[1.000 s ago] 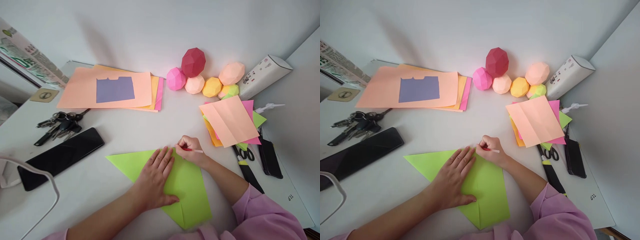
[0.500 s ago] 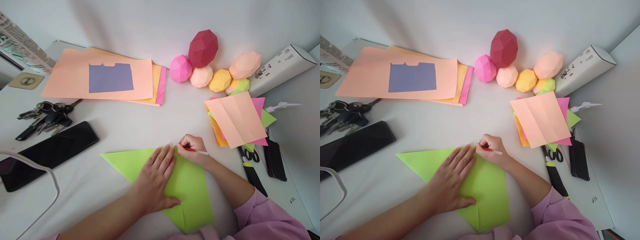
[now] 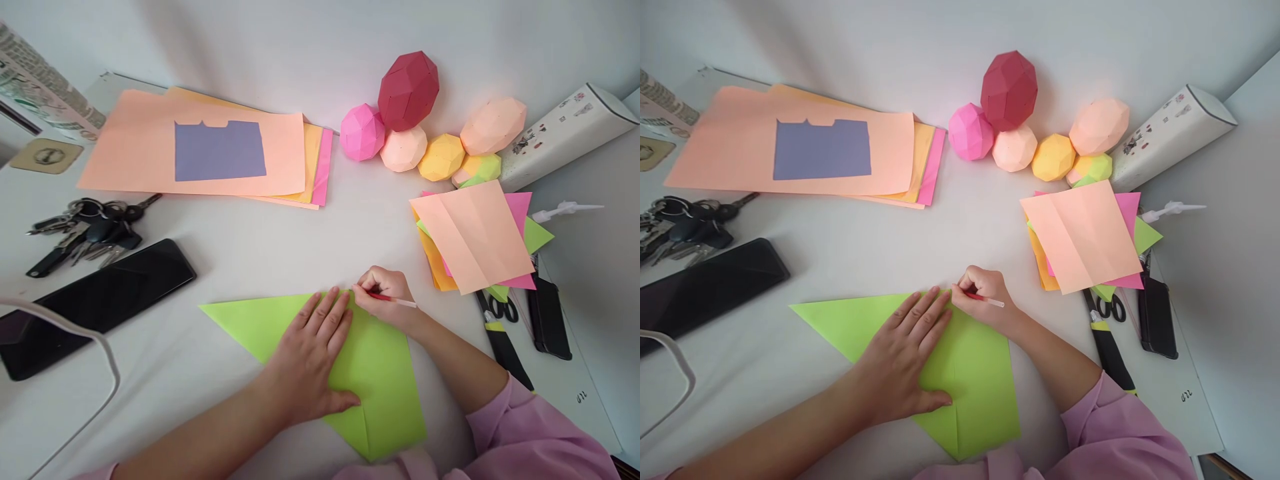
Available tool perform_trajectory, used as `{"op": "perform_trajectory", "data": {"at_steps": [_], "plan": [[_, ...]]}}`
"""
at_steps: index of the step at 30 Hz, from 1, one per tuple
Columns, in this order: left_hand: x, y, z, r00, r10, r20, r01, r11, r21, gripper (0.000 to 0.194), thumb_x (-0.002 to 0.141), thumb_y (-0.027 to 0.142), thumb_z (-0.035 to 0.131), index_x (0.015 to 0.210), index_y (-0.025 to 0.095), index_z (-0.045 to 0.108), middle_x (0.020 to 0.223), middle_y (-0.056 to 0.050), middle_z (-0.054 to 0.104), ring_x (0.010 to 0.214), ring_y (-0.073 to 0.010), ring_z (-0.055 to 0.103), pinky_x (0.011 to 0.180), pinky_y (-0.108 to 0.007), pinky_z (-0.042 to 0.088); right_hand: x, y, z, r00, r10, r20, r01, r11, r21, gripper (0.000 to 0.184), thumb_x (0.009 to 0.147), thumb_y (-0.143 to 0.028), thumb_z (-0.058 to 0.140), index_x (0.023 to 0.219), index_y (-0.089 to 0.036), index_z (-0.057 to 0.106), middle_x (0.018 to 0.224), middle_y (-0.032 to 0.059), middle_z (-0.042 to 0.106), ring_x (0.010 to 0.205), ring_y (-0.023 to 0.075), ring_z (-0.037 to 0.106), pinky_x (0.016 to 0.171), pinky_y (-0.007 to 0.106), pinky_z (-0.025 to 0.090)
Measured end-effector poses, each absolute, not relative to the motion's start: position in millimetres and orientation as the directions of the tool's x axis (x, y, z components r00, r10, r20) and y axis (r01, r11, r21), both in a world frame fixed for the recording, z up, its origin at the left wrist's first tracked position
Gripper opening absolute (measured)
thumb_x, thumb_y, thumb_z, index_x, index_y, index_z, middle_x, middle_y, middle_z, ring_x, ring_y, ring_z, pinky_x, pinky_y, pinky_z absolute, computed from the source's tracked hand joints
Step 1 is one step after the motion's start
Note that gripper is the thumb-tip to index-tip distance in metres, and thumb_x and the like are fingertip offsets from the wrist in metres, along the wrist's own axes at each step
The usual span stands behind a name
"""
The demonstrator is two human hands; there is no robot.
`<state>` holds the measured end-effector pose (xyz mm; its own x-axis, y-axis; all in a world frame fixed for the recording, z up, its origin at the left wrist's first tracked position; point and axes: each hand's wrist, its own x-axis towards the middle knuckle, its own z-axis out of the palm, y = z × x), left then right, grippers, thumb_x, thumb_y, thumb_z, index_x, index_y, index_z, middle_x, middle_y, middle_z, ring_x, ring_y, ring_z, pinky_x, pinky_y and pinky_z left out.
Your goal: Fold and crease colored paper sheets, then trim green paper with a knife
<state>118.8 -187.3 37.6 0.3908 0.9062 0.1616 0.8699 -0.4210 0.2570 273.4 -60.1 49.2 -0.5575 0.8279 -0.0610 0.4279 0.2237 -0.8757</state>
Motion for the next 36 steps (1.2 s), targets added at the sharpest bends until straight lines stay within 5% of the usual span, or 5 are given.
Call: {"op": "perform_trajectory", "data": {"at_steps": [21, 27, 36], "plan": [[118.2, -187.3, 35.8, 0.388, 0.907, 0.165, 0.865, -0.42, 0.274, 0.104, 0.073, 0.085, 0.034, 0.135, 0.003, 0.048, 0.151, -0.021, 0.033, 0.143, -0.0357, 0.021, 0.117, -0.047, 0.007, 273.9, -57.4, 48.2, -0.536, 0.838, -0.103, 0.331, 0.097, -0.939, 0.029, 0.081, -0.032, 0.062, 0.062, -0.021, 0.043, 0.059, -0.004, 0.054, 0.044, 0.0069, 0.043, 0.041, 0.022, 0.035], [109.7, -181.3, 32.8, 0.394, 0.902, 0.175, 0.851, -0.43, 0.3, 0.101, 0.075, 0.083, 0.034, 0.135, 0.003, 0.047, 0.15, -0.022, 0.033, 0.143, -0.0354, 0.02, 0.117, -0.049, 0.011, 271.8, -45.1, 43.8, -0.363, 0.929, 0.069, 0.089, 0.108, -0.99, 0.032, 0.082, -0.042, 0.063, 0.069, -0.023, 0.041, 0.062, -0.0047, 0.058, 0.038, 0.0057, 0.044, 0.04, 0.023, 0.037], [100.0, -170.8, 31.5, 0.361, 0.92, 0.153, 0.896, -0.388, 0.217, 0.106, 0.074, 0.084, 0.036, 0.137, -0.001, 0.044, 0.148, -0.025, 0.035, 0.142, -0.0384, 0.021, 0.117, -0.049, 0.015, 272.1, -45.0, 48.4, -0.328, 0.923, 0.199, 0.065, 0.233, -0.97, 0.039, 0.079, -0.051, 0.066, 0.068, -0.022, 0.041, 0.058, -0.0059, 0.056, 0.04, 0.0061, 0.046, 0.042, 0.022, 0.039]]}}
